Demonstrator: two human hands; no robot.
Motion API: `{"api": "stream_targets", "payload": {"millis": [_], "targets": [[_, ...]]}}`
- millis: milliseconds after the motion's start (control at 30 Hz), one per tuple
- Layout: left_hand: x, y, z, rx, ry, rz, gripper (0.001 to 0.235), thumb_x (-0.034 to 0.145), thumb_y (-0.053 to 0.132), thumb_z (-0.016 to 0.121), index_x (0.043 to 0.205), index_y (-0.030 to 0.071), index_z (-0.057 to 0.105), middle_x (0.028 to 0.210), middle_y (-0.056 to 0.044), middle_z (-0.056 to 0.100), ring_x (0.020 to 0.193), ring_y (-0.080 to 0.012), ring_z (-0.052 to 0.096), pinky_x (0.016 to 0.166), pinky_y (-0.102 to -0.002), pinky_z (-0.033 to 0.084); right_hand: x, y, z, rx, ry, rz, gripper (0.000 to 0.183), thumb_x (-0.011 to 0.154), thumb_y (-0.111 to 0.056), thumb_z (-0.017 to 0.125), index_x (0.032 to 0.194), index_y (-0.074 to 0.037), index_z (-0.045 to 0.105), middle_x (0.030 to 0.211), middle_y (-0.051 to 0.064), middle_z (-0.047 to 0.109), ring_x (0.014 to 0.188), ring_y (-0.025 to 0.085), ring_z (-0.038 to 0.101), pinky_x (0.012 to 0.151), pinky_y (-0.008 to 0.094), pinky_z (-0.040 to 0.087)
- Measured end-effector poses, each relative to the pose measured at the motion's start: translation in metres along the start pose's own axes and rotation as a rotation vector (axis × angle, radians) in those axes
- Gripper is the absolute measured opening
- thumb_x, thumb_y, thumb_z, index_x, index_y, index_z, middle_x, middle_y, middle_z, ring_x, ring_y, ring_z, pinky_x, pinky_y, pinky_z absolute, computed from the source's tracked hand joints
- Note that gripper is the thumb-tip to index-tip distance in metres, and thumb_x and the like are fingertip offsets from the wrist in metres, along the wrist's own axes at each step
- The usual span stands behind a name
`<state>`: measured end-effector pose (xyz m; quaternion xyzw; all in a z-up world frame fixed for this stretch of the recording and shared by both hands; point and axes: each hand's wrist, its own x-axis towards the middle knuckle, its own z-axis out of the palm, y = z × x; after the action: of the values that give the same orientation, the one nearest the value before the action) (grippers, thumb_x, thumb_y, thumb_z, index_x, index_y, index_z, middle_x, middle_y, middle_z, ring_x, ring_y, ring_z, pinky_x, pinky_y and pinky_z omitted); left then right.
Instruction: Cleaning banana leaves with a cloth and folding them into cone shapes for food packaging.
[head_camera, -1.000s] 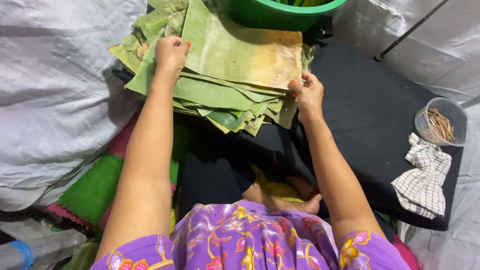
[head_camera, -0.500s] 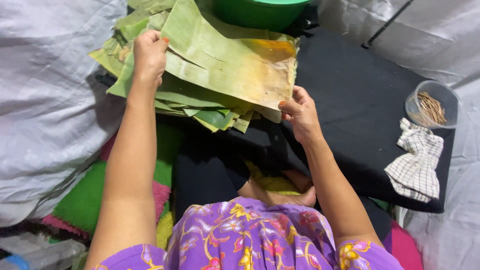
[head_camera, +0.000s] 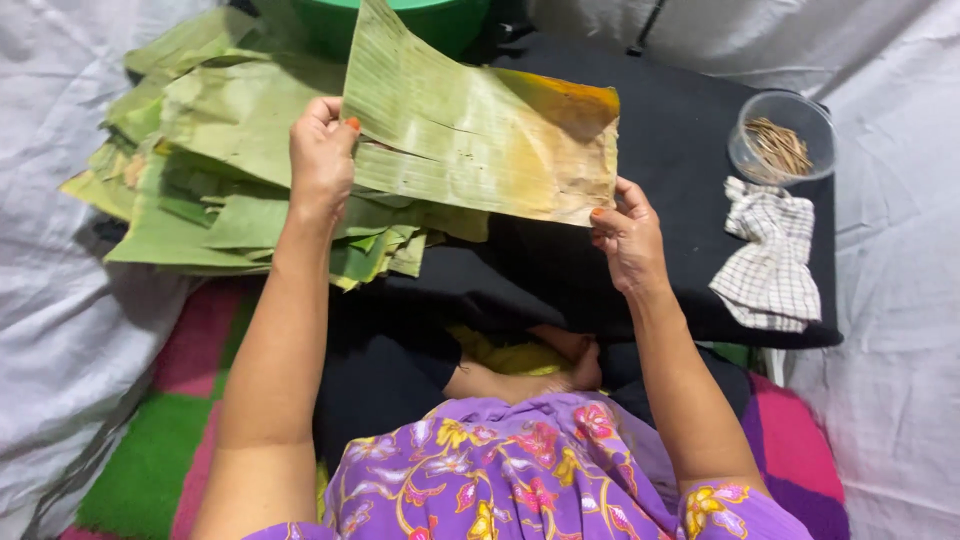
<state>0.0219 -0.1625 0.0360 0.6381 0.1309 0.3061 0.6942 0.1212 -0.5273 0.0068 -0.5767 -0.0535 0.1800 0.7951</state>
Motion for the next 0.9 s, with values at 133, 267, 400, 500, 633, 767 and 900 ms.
{"api": "stream_targets", "payload": {"millis": [133, 267, 400, 500, 633, 767, 900], "targets": [[0.0, -0.015, 0.052, 0.003, -0.076, -0.019, 0.019, 0.095, -0.005, 0.051, 0.11, 0.001, 0.062, 0.091, -0.003, 0.067, 0.07, -0.0033, 0.053, 0.062, -0.017, 0.043, 0.008, -0.004, -0.052, 0.052, 0.072, -0.057, 0.05, 0.085, 0.004, 0.06, 0.134, -0.005, 0.06, 0.099, 0.006, 0.066, 0.067, 0.004, 0.052, 0.053, 0.014, 0.041], [0.004, -0.055, 0.098, -0.048, -0.062, -0.063, 0.016, 0.093, 0.0, 0.056, 0.104, 0.01, 0.063, 0.081, -0.001, 0.07, 0.065, -0.0075, 0.069, 0.06, -0.02, 0.059, 0.01, -0.012, -0.101, -0.057, 0.237, -0.104, 0.049, 0.081, -0.002, 0.07, 0.127, -0.018, 0.068, 0.083, -0.001, 0.061, 0.052, 0.009, 0.062, 0.047, 0.019, 0.058], [-0.009, -0.085, 0.139, -0.064, -0.122, -0.091, 0.018, 0.095, 0.0, 0.053, 0.107, 0.011, 0.061, 0.084, -0.004, 0.073, 0.067, -0.0106, 0.072, 0.063, -0.023, 0.061, 0.01, -0.014, -0.152, -0.122, 0.329, -0.135, 0.049, 0.083, -0.004, 0.07, 0.129, -0.02, 0.068, 0.08, -0.004, 0.059, 0.053, 0.007, 0.061, 0.048, 0.018, 0.057], [-0.021, -0.096, 0.171, -0.055, -0.172, -0.127, 0.016, 0.097, 0.0, 0.051, 0.108, 0.009, 0.059, 0.085, -0.007, 0.073, 0.069, -0.0143, 0.074, 0.064, -0.026, 0.062, 0.004, -0.017, -0.175, -0.191, 0.398, -0.156, 0.05, 0.084, -0.002, 0.066, 0.13, -0.022, 0.067, 0.082, -0.004, 0.059, 0.053, 0.006, 0.059, 0.047, 0.017, 0.055], [-0.032, -0.122, 0.19, 0.001, -0.202, -0.166, 0.018, 0.096, 0.0, 0.05, 0.109, 0.009, 0.06, 0.083, -0.008, 0.075, 0.069, -0.0154, 0.075, 0.062, -0.027, 0.062, 0.0, -0.008, -0.198, -0.268, 0.461, -0.202, 0.049, 0.085, 0.001, 0.062, 0.13, -0.018, 0.067, 0.08, -0.004, 0.058, 0.053, 0.005, 0.059, 0.047, 0.015, 0.053], [-0.043, -0.123, 0.195, 0.248, -0.235, -0.223, 0.02, 0.091, 0.004, 0.055, 0.108, 0.011, 0.063, 0.078, -0.005, 0.075, 0.066, -0.0133, 0.073, 0.059, -0.028, 0.059, -0.005, -0.002, -0.208, -0.344, 0.467, -0.173, 0.047, 0.085, 0.001, 0.061, 0.129, -0.016, 0.066, 0.08, -0.002, 0.058, 0.054, 0.006, 0.059, 0.045, 0.015, 0.053], [-0.037, -0.149, 0.186, 0.426, -0.245, -0.274, 0.045, 0.087, 0.021, 0.07, 0.128, 0.01, 0.055, 0.083, -0.004, 0.074, 0.073, -0.0139, 0.068, 0.068, -0.031, 0.055, -0.001, 0.007, -0.219, -0.378, 0.485, -0.156, 0.051, 0.084, 0.002, 0.062, 0.133, -0.011, 0.063, 0.081, 0.004, 0.06, 0.058, 0.011, 0.063, 0.048, 0.021, 0.057]]}}
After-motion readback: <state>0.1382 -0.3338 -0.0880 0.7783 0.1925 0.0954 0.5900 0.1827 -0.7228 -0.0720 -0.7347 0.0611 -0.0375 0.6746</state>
